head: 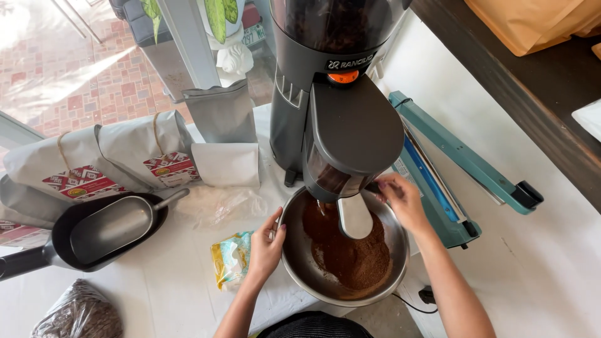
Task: Grinding coffee beans and packaging the grounds into bags.
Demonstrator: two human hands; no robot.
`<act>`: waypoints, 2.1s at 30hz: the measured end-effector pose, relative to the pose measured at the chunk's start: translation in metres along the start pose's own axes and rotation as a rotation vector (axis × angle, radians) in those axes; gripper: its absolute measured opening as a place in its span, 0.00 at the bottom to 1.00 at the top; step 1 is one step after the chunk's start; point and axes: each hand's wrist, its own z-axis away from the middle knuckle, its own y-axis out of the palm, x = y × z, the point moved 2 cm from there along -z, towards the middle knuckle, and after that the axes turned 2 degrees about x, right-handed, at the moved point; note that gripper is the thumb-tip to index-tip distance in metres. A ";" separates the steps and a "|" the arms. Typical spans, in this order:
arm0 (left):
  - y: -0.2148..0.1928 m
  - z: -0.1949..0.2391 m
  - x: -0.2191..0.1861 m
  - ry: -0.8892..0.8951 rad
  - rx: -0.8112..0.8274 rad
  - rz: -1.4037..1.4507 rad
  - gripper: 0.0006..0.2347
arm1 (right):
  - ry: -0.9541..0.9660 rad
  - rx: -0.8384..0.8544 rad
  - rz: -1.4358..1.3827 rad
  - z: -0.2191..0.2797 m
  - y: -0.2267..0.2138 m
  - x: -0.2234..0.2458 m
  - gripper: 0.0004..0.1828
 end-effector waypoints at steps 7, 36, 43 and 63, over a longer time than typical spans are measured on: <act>-0.002 -0.013 0.005 0.006 0.034 0.026 0.19 | -0.033 -0.048 0.211 -0.081 -0.002 -0.038 0.09; -0.003 -0.077 0.006 0.097 0.304 0.015 0.16 | -0.066 -0.016 0.136 -0.010 -0.005 0.000 0.11; -0.005 -0.086 0.003 0.139 0.336 -0.041 0.16 | -0.141 -0.038 0.120 -0.032 -0.007 -0.004 0.06; -0.007 -0.106 -0.019 0.239 0.464 -0.289 0.15 | 0.388 0.007 0.657 0.077 -0.010 0.030 0.25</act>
